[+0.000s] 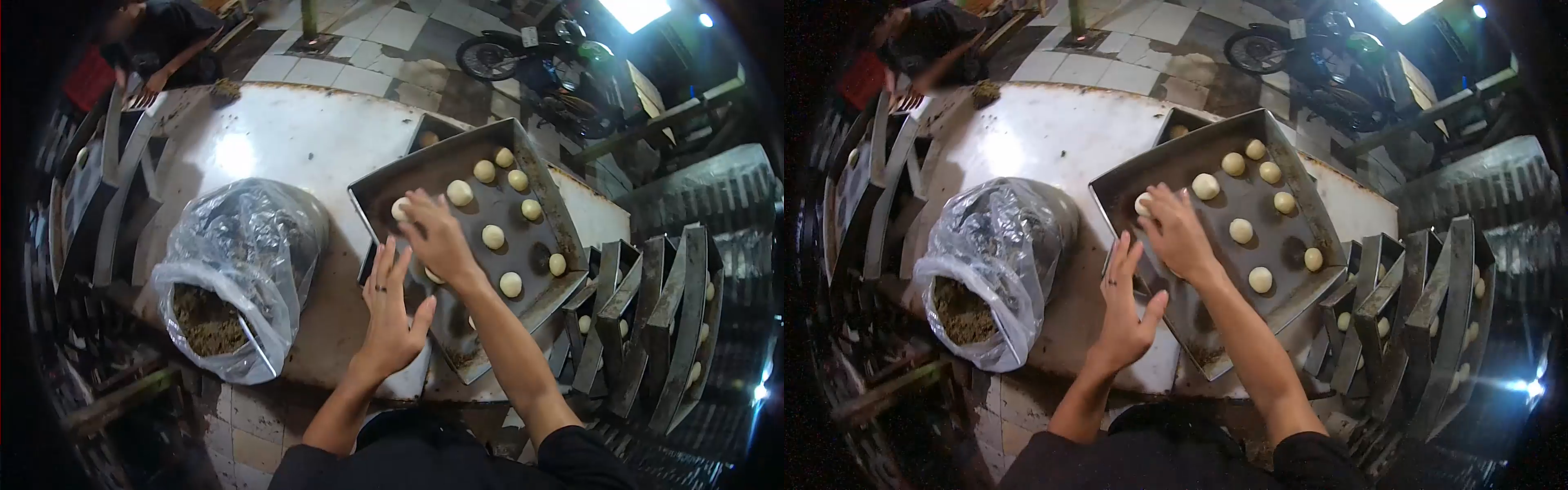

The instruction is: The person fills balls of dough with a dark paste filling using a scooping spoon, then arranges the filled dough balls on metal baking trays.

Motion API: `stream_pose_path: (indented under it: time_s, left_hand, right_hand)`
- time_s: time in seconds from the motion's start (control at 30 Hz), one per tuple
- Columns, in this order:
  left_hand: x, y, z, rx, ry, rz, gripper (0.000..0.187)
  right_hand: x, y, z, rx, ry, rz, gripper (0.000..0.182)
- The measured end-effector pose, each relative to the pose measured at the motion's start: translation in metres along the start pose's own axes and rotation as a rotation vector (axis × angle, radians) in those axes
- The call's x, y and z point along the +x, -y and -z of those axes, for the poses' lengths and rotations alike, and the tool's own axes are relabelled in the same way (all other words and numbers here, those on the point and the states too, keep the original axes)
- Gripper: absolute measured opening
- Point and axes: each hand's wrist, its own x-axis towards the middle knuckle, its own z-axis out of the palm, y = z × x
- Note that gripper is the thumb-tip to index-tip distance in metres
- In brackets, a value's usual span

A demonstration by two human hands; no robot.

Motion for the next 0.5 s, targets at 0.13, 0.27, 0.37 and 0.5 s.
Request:
stream_pose_path:
  time_s: [0.13,0.27,0.37,0.5]
  left_hand:
    - [-0.023,0.007,-0.010,0.222,0.187,-0.017,0.066]
    - [-0.031,0.004,-0.012,0.249,0.136,-0.050,0.060]
    - [-0.038,-0.021,-0.019,0.070,0.049,-0.089,0.046]
    - [-0.070,-0.058,-0.057,-0.725,0.305,0.298,0.036]
  right_hand:
    - [0.000,-0.093,0.057,-0.378,-0.195,-0.307,0.025]
    - [-0.071,-0.150,0.112,-0.692,-0.036,-0.400,0.024]
    - [-0.118,-0.089,0.139,-0.286,0.040,-0.682,0.031]
    - [-0.179,0.103,0.131,0.190,-0.236,-0.638,0.033]
